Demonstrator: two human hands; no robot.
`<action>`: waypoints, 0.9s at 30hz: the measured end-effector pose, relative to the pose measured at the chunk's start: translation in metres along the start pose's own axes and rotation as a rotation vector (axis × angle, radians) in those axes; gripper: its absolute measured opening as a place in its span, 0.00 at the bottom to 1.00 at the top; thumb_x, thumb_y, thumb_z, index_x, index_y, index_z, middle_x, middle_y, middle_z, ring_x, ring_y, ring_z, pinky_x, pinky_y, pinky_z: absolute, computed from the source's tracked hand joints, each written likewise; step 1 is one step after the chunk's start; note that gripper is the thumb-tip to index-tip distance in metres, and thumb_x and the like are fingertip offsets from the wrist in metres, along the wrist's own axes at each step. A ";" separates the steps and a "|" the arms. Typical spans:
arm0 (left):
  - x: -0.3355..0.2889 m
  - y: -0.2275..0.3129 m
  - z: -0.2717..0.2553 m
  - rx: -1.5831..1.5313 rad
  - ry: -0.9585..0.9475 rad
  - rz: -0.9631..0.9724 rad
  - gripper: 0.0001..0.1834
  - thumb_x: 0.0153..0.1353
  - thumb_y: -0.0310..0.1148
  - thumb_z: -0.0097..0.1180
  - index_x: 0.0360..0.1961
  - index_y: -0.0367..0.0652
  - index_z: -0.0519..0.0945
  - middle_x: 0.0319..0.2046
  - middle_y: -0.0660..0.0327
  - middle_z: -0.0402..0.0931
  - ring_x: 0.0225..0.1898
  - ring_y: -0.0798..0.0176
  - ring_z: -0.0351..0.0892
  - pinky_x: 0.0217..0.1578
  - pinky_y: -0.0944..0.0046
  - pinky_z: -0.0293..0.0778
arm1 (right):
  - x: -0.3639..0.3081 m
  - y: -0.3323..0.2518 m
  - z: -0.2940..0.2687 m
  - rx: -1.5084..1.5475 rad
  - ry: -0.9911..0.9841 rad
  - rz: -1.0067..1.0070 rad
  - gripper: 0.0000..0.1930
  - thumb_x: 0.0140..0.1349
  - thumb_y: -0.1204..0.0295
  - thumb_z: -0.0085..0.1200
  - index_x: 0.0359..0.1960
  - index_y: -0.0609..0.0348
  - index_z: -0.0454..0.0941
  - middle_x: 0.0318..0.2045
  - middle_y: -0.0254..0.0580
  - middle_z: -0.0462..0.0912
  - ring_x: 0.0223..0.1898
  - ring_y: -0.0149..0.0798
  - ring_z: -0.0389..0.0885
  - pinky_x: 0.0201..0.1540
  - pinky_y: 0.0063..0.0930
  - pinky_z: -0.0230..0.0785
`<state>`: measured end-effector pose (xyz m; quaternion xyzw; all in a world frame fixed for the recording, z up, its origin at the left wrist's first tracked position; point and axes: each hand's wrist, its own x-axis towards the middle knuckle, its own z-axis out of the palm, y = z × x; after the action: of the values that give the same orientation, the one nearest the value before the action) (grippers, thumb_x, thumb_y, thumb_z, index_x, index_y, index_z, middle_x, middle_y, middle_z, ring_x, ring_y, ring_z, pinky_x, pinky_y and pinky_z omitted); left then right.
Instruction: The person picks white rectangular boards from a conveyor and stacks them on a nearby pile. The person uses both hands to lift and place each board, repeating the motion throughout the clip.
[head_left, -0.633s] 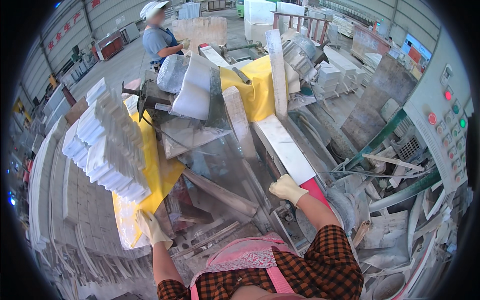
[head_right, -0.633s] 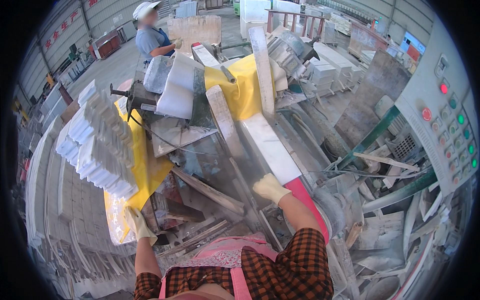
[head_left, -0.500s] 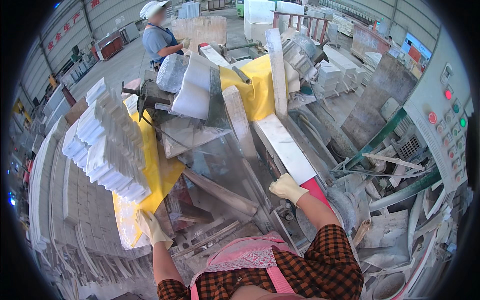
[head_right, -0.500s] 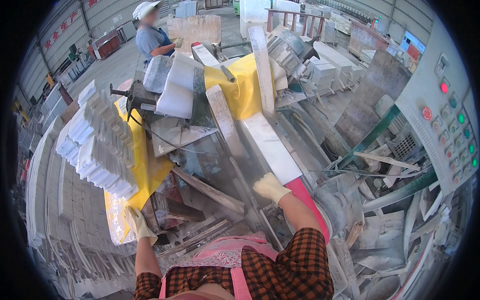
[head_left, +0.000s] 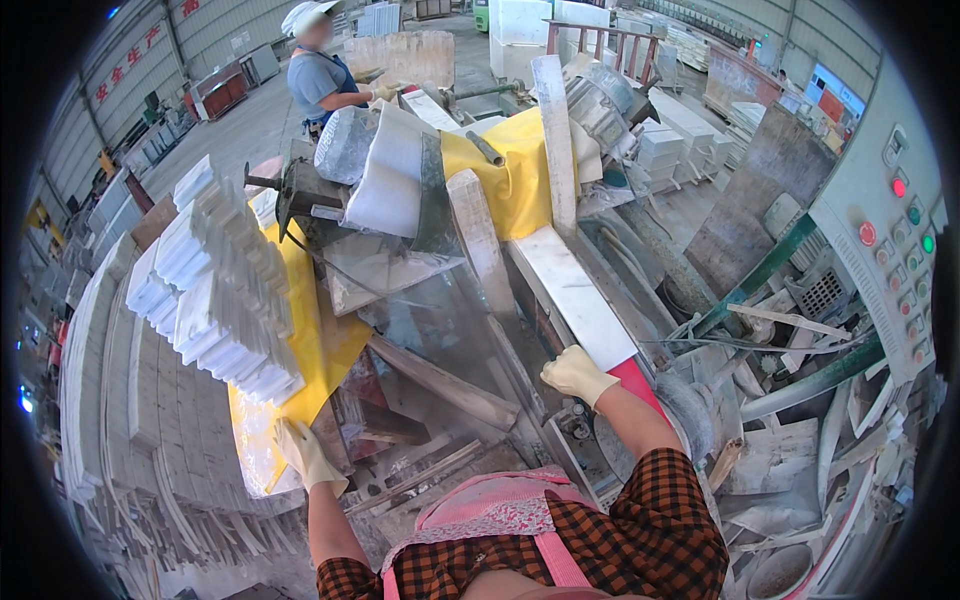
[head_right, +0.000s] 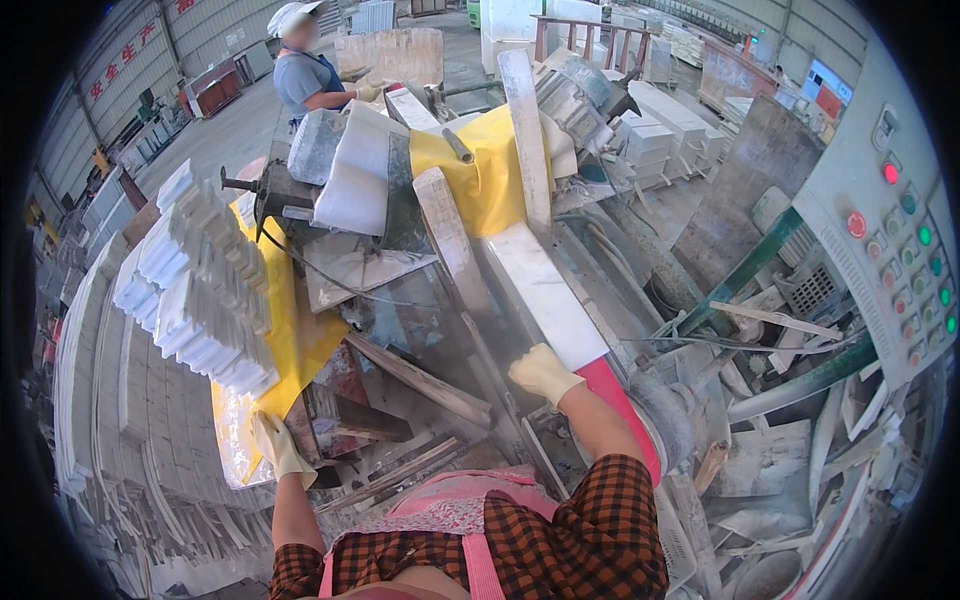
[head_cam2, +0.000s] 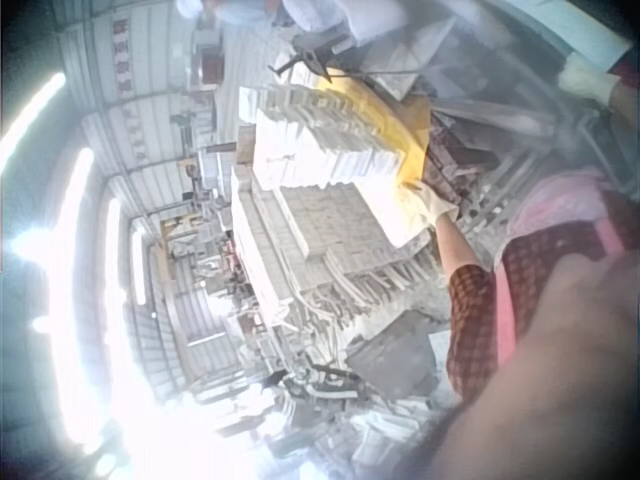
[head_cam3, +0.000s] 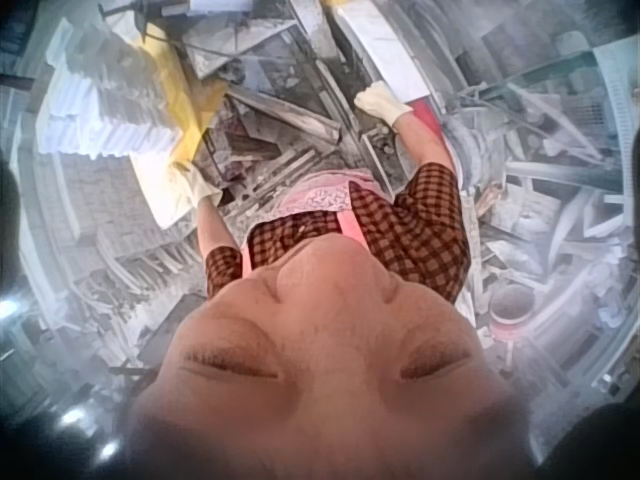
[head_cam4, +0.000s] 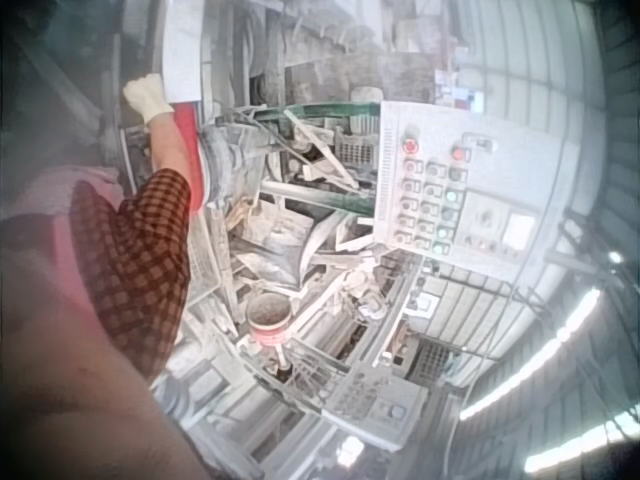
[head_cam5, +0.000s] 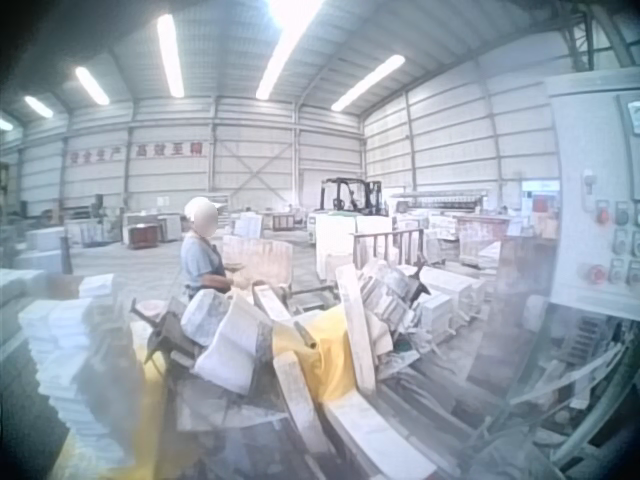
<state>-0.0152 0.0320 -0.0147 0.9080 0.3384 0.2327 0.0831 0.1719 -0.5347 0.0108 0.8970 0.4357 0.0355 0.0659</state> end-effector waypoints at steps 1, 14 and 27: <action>0.000 0.000 0.000 0.008 -0.009 -0.003 0.27 0.72 0.40 0.48 0.62 0.27 0.75 0.63 0.37 0.73 0.69 0.39 0.68 0.73 0.47 0.54 | 0.000 -0.001 -0.001 -0.005 -0.051 0.020 0.10 0.60 0.65 0.54 0.22 0.48 0.84 0.22 0.37 0.85 0.28 0.44 0.87 0.32 0.42 0.74; 0.001 -0.007 0.009 0.017 0.029 0.018 0.26 0.72 0.39 0.49 0.61 0.28 0.76 0.62 0.37 0.74 0.68 0.40 0.69 0.73 0.47 0.55 | 0.001 0.004 0.009 0.021 0.016 -0.020 0.13 0.61 0.63 0.52 0.20 0.50 0.82 0.18 0.40 0.83 0.23 0.47 0.86 0.27 0.45 0.74; -0.002 -0.002 0.004 -0.015 0.064 0.022 0.24 0.72 0.37 0.50 0.59 0.27 0.77 0.62 0.37 0.74 0.67 0.39 0.70 0.73 0.47 0.56 | 0.000 0.003 0.006 0.080 0.072 0.001 0.16 0.63 0.63 0.52 0.18 0.53 0.81 0.16 0.46 0.82 0.21 0.50 0.85 0.29 0.47 0.75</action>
<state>-0.0154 0.0325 -0.0194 0.9031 0.3292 0.2651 0.0763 0.1754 -0.5369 0.0051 0.8973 0.4384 0.0503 0.0144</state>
